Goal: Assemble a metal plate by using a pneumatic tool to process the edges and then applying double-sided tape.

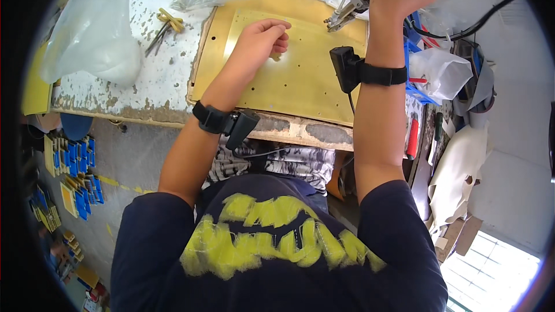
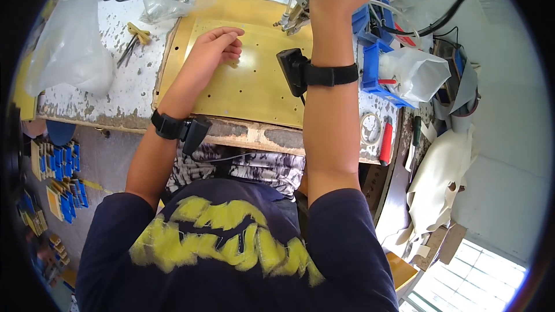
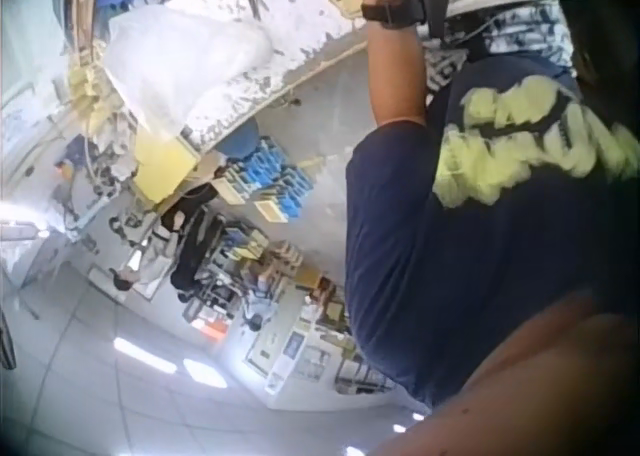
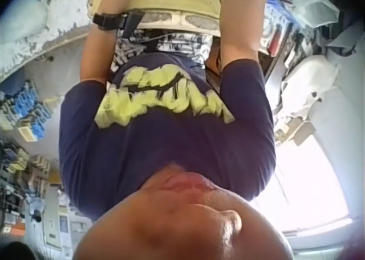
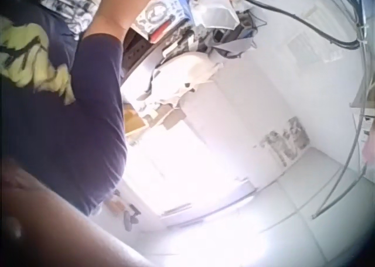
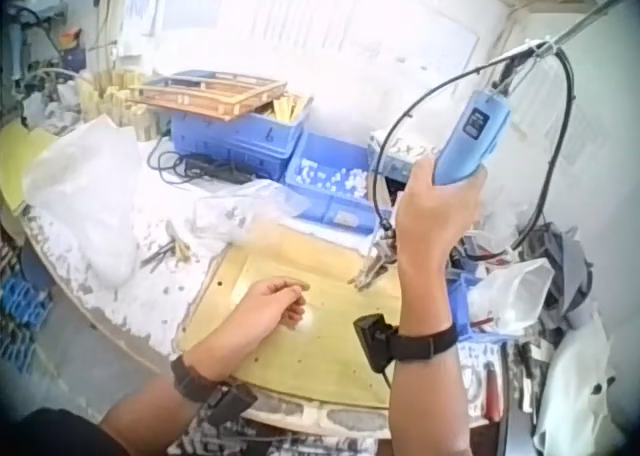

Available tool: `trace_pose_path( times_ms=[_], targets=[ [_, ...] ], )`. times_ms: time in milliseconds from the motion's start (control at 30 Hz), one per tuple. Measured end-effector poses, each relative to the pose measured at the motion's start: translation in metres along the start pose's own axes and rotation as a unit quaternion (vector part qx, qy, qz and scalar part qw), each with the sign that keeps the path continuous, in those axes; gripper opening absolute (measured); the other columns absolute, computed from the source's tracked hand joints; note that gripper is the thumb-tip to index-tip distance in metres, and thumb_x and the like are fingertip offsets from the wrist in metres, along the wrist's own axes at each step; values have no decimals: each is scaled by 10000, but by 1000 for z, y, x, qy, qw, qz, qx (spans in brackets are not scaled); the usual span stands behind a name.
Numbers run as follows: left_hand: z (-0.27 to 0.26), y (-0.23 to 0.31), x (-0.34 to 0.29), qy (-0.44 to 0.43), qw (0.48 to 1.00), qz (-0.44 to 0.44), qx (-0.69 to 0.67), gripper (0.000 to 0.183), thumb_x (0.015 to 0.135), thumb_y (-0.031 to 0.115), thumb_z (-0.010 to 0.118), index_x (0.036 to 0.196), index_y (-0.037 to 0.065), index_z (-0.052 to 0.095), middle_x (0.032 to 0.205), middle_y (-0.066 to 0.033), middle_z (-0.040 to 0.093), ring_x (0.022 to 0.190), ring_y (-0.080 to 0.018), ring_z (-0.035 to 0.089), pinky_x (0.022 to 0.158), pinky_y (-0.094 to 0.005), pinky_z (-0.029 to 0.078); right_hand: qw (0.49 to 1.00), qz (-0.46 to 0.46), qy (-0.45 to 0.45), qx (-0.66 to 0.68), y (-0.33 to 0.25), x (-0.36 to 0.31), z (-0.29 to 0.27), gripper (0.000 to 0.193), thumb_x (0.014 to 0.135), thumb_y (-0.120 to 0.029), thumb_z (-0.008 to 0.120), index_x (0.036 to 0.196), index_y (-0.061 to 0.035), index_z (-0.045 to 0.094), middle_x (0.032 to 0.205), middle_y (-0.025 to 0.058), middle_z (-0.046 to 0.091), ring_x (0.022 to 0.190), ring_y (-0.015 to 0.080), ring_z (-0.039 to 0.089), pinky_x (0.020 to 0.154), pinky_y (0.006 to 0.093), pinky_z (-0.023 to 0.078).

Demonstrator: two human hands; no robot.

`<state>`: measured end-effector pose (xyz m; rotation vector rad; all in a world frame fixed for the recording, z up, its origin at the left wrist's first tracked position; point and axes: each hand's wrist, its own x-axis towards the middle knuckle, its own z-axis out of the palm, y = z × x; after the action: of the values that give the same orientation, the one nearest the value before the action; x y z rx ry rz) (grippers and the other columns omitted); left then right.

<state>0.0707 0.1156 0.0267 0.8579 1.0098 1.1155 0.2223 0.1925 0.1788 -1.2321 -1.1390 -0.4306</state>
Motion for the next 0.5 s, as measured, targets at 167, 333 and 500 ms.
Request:
trace_pose_path(
  times_ms=[167, 333, 500],
  targets=[
    [23, 11, 21, -74, 992, 2, 97, 250, 943, 195, 568, 1083, 13, 668, 814, -21, 621, 745, -111, 600, 719, -248, 507, 999, 16, -2, 41, 5, 10, -10, 380, 779, -190, 652, 1008, 95, 550, 864, 290, 626, 826, 449, 622, 752, 472, 480],
    [45, -13, 63, -36, 874, 192, 445, 234, 812, 249, 687, 974, 83, 721, 853, -141, 693, 775, -272, 669, 706, -387, 528, 998, 25, -12, 50, 5, 8, -11, 369, 773, -186, 654, 993, 91, 548, 843, 275, 620, 805, 435, 618, 742, 462, 479],
    [73, 0, 56, -25, 821, 208, 532, 188, 800, 254, 704, 929, 121, 742, 806, -139, 691, 781, -343, 661, 706, -420, 530, 996, -59, 51, 34, 22, 22, -14, 329, 788, -170, 655, 969, 77, 533, 776, 218, 605, 748, 385, 615, 714, 443, 480]
  ],
)
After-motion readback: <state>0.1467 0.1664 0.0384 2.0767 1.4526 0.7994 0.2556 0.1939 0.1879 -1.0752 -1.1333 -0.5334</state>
